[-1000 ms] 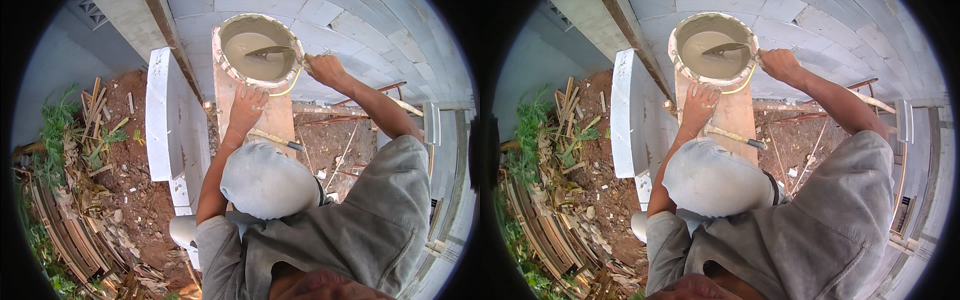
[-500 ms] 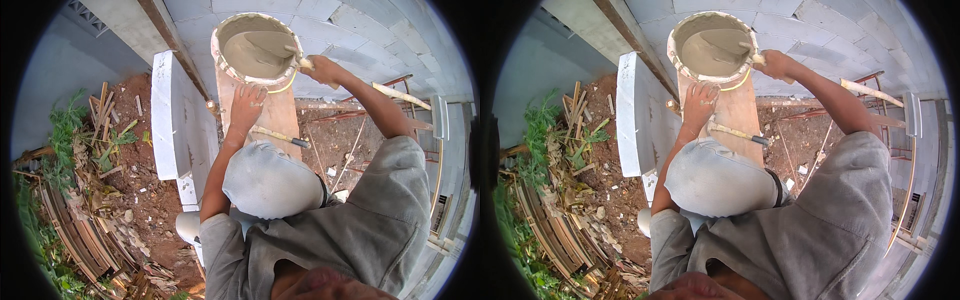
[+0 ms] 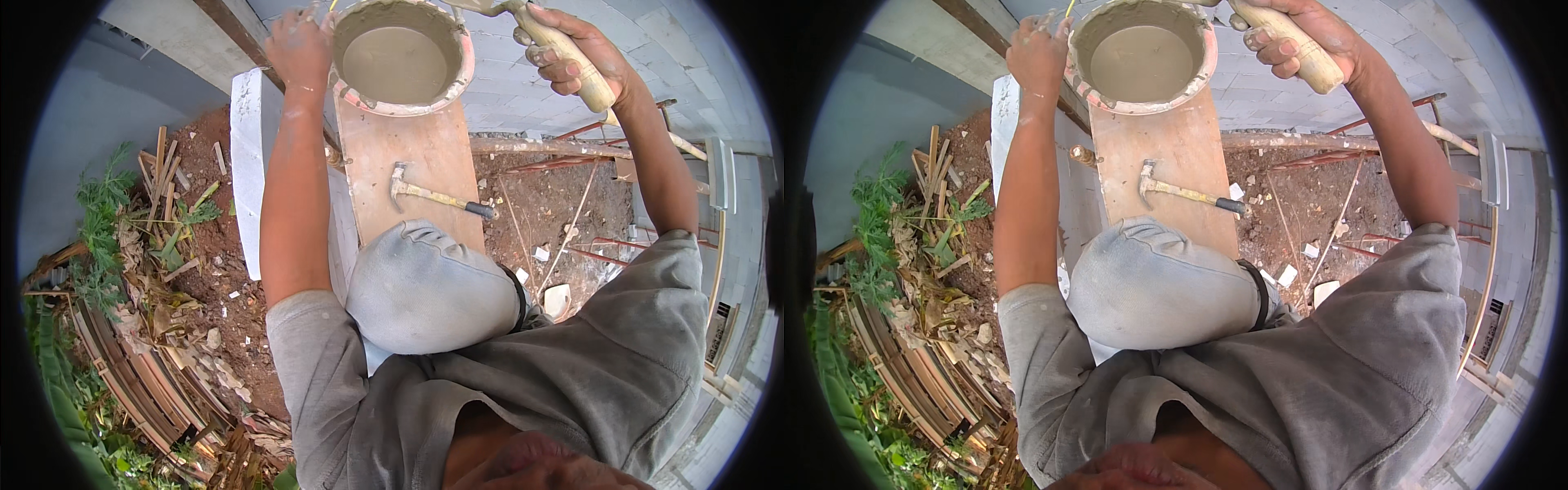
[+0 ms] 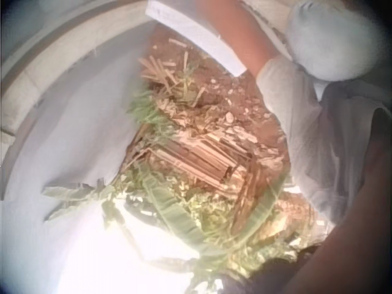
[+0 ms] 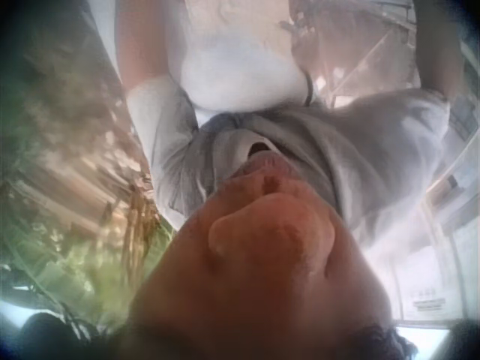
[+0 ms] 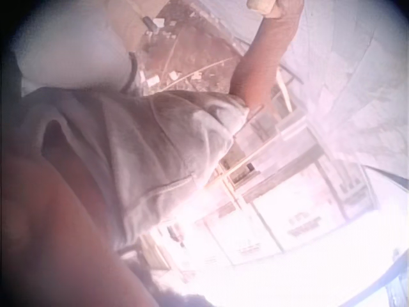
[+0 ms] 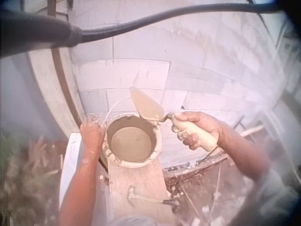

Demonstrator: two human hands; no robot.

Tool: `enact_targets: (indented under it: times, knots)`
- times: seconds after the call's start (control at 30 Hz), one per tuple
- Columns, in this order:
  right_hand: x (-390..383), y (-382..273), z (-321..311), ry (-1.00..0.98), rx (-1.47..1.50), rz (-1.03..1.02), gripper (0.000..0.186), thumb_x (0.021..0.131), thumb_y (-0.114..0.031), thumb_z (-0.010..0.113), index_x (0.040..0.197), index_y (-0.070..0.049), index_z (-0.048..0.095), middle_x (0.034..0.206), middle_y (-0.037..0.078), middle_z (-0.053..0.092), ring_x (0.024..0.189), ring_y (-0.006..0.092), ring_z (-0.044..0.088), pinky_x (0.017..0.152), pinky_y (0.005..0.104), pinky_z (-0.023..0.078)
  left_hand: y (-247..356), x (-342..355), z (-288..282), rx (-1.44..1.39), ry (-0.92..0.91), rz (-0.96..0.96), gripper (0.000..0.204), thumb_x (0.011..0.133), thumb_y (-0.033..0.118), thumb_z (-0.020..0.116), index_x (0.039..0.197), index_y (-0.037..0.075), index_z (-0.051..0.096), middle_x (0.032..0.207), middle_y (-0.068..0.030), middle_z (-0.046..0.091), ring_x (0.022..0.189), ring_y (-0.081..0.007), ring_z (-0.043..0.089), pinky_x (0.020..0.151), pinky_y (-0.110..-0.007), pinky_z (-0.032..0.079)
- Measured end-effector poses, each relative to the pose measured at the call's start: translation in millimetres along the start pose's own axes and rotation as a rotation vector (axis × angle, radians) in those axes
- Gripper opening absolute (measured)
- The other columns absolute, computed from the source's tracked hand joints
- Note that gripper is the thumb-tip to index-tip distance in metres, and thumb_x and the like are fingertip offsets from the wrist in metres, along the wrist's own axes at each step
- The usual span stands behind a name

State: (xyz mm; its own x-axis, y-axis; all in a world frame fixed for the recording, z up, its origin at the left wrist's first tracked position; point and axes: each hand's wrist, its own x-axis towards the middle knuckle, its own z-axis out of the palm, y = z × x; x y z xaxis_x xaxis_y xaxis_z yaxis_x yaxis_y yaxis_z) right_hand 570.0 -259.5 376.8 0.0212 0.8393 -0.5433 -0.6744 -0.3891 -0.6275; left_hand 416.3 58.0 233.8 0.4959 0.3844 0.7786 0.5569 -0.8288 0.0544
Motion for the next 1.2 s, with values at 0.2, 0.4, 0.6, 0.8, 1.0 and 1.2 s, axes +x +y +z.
enact_targets:
  times: [0.2,0.4,0.6,0.8,1.0,1.2]
  knots:
    - [3,6,27,0.243,-0.323,-0.149,0.034,0.094,-0.035,0.054,0.102,-0.003,0.052,0.068,0.003,0.054,0.043,0.0068,0.048,0.035,0.0196,0.041,-53,-47,42,-0.365,-0.588,-0.885,0.073,0.086,0.057,0.060,0.115,-0.010,0.060,0.111,-0.0250,0.064,0.111,-0.0330,0.059,0.096,-0.046,0.045]
    - [55,104,-63,0.659,-1.894,-0.477,0.045,0.088,-0.024,0.060,0.125,0.000,0.049,0.092,0.020,0.062,0.075,0.0313,0.066,0.064,0.0396,0.054,20,-110,0,-1.247,-0.745,-1.261,0.066,0.091,0.054,0.058,0.112,-0.009,0.058,0.094,-0.0163,0.065,0.082,-0.0221,0.066,0.067,-0.033,0.057]
    - [46,185,-78,0.847,-1.980,0.116,0.062,0.090,-0.023,0.061,0.144,-0.011,0.033,0.116,0.026,0.055,0.093,0.0425,0.063,0.074,0.0493,0.054,59,-118,-12,-1.532,-0.585,-1.438,0.036,0.101,0.027,0.049,0.123,-0.001,0.050,0.088,-0.0114,0.060,0.070,-0.0224,0.065,0.062,-0.035,0.062]
    - [-62,241,-91,0.906,-1.817,-0.275,0.061,0.091,-0.027,0.058,0.143,-0.009,0.032,0.107,0.021,0.058,0.093,0.0395,0.064,0.073,0.0428,0.056,47,-130,-14,-1.624,-0.609,-1.464,0.038,0.096,0.034,0.059,0.111,-0.001,0.054,0.090,-0.0127,0.060,0.071,-0.0265,0.064,0.068,-0.042,0.062]
    - [12,135,-68,0.080,0.009,-0.168,0.038,0.094,-0.035,0.056,0.116,-0.006,0.049,0.074,0.007,0.055,0.055,0.0135,0.059,0.051,0.0322,0.055,64,-129,-11,-1.637,-0.515,-1.444,0.038,0.095,0.035,0.059,0.107,-0.001,0.055,0.086,-0.0124,0.057,0.071,-0.0262,0.064,0.067,-0.042,0.062]
    - [14,137,-39,0.363,0.041,0.101,0.046,0.098,-0.052,0.044,0.102,-0.007,0.053,0.058,0.004,0.052,0.036,0.0094,0.050,0.029,0.0206,0.042,58,-125,-12,-1.633,-0.474,-1.407,0.037,0.099,0.032,0.052,0.112,-0.003,0.052,0.088,-0.0149,0.061,0.072,-0.0262,0.067,0.065,-0.039,0.062]
